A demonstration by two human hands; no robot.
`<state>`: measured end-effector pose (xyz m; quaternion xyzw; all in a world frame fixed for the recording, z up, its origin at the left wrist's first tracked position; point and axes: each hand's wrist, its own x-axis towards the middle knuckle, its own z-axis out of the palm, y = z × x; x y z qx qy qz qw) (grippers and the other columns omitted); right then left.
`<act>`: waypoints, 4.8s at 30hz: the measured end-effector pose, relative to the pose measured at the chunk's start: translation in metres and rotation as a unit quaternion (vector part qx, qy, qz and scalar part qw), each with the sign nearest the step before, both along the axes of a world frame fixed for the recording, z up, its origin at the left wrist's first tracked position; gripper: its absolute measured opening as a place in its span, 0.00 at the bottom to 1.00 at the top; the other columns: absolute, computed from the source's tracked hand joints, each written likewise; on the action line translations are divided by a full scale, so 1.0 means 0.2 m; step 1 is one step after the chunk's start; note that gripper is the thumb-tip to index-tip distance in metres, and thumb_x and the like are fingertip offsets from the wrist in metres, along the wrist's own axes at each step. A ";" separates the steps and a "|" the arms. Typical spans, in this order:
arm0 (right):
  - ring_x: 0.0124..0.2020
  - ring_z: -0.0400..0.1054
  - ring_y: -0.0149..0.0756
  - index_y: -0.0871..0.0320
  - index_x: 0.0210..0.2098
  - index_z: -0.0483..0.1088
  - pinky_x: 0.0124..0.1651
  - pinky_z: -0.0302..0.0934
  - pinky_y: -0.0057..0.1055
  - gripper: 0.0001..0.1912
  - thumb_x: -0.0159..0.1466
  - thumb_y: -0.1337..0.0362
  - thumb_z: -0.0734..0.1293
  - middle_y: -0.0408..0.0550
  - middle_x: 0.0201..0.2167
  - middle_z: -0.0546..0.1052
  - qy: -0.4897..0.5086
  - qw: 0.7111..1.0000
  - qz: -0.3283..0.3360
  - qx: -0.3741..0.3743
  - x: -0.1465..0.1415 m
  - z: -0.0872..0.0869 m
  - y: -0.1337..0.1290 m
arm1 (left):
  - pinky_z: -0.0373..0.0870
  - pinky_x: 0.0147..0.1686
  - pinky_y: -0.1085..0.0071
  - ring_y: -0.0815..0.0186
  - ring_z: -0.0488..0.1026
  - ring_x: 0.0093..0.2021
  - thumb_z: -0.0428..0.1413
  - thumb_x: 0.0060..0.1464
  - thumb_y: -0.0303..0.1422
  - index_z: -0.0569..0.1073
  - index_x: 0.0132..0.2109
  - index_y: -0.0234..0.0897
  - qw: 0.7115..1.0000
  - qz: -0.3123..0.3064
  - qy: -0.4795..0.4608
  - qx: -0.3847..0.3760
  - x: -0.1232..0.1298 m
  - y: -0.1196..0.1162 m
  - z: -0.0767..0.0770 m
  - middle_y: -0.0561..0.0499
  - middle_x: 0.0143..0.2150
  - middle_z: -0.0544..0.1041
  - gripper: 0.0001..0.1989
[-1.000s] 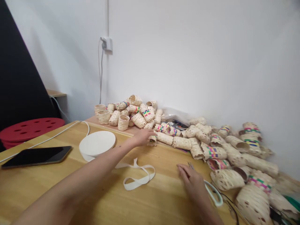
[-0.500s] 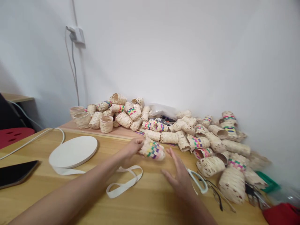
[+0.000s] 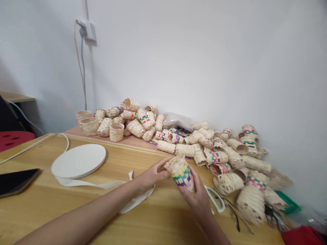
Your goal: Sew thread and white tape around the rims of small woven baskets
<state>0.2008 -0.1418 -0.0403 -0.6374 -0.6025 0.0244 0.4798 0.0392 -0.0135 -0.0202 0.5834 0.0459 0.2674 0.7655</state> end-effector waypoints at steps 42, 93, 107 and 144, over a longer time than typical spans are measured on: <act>0.48 0.69 0.45 0.50 0.55 0.66 0.47 0.68 0.38 0.29 0.56 0.55 0.72 0.52 0.55 0.69 0.200 0.972 0.121 -0.036 0.03 0.00 -0.02 | 0.63 0.55 0.60 0.52 0.67 0.56 0.69 0.37 0.40 0.61 0.59 0.35 0.976 0.079 0.054 0.197 0.03 -0.14 -0.06 0.40 0.56 0.69 0.44; 0.46 0.69 0.41 0.54 0.56 0.61 0.44 0.67 0.37 0.25 0.62 0.55 0.66 0.53 0.47 0.71 0.232 0.967 0.106 0.001 0.04 -0.04 0.01 | 0.57 0.59 0.58 0.53 0.63 0.60 0.64 0.45 0.47 0.57 0.60 0.34 0.991 -0.003 0.063 0.119 0.03 -0.07 -0.08 0.38 0.60 0.65 0.41; 0.38 0.71 0.38 0.55 0.47 0.70 0.43 0.69 0.38 0.15 0.66 0.55 0.61 0.51 0.43 0.75 0.141 0.989 0.027 -0.023 0.02 0.00 0.00 | 0.62 0.54 0.62 0.56 0.66 0.55 0.64 0.45 0.46 0.60 0.59 0.36 0.991 0.007 0.065 0.120 0.04 -0.05 -0.13 0.42 0.55 0.68 0.39; 0.51 0.69 0.46 0.53 0.45 0.72 0.46 0.69 0.38 0.18 0.57 0.54 0.71 0.52 0.52 0.73 0.283 0.955 0.087 -0.006 -0.02 0.06 -0.02 | 0.66 0.38 0.72 0.67 0.69 0.37 0.64 0.47 0.43 0.67 0.51 0.37 0.989 0.139 0.013 -0.053 0.04 -0.06 -0.05 0.51 0.37 0.71 0.27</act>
